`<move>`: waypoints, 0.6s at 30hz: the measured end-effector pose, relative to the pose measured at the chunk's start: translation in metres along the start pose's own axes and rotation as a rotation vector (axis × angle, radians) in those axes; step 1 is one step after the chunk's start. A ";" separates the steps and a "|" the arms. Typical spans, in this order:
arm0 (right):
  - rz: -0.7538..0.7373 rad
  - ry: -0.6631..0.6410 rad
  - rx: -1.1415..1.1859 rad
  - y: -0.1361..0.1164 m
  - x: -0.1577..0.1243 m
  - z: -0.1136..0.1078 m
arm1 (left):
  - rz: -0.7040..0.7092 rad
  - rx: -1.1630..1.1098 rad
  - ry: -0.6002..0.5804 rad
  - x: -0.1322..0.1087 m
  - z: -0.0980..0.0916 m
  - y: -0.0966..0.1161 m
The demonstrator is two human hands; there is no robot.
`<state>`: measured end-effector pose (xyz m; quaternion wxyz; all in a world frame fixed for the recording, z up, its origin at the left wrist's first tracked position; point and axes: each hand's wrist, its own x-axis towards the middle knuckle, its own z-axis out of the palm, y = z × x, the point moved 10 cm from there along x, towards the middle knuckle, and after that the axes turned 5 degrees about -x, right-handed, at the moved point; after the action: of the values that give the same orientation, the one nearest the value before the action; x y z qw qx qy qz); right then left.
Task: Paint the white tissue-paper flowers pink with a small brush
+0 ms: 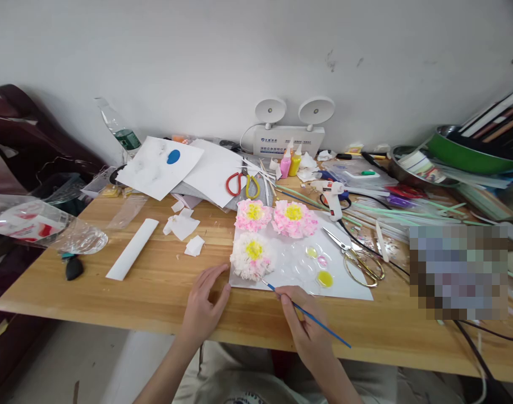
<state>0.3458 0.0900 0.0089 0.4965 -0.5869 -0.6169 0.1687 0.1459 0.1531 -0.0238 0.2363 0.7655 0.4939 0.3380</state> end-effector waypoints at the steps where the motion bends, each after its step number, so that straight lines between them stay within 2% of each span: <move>1: -0.020 0.025 -0.021 -0.001 -0.001 -0.003 | 0.002 -0.002 -0.001 0.000 0.000 0.000; 5: -0.066 0.143 -0.098 -0.005 -0.007 -0.015 | -0.010 -0.001 -0.007 -0.001 0.001 -0.001; 9: -0.080 0.064 -0.071 -0.009 -0.011 -0.007 | -0.018 -0.002 0.004 -0.001 -0.001 -0.003; 12: -0.050 0.055 -0.038 -0.007 -0.013 -0.006 | -0.016 -0.008 0.000 0.000 0.000 -0.002; 18: -0.033 0.215 -0.141 -0.005 -0.012 -0.020 | -0.023 -0.009 -0.003 0.000 0.000 -0.002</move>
<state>0.3567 0.0705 0.0164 0.5198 -0.6248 -0.5802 0.0528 0.1449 0.1541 -0.0253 0.2445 0.7592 0.5008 0.3362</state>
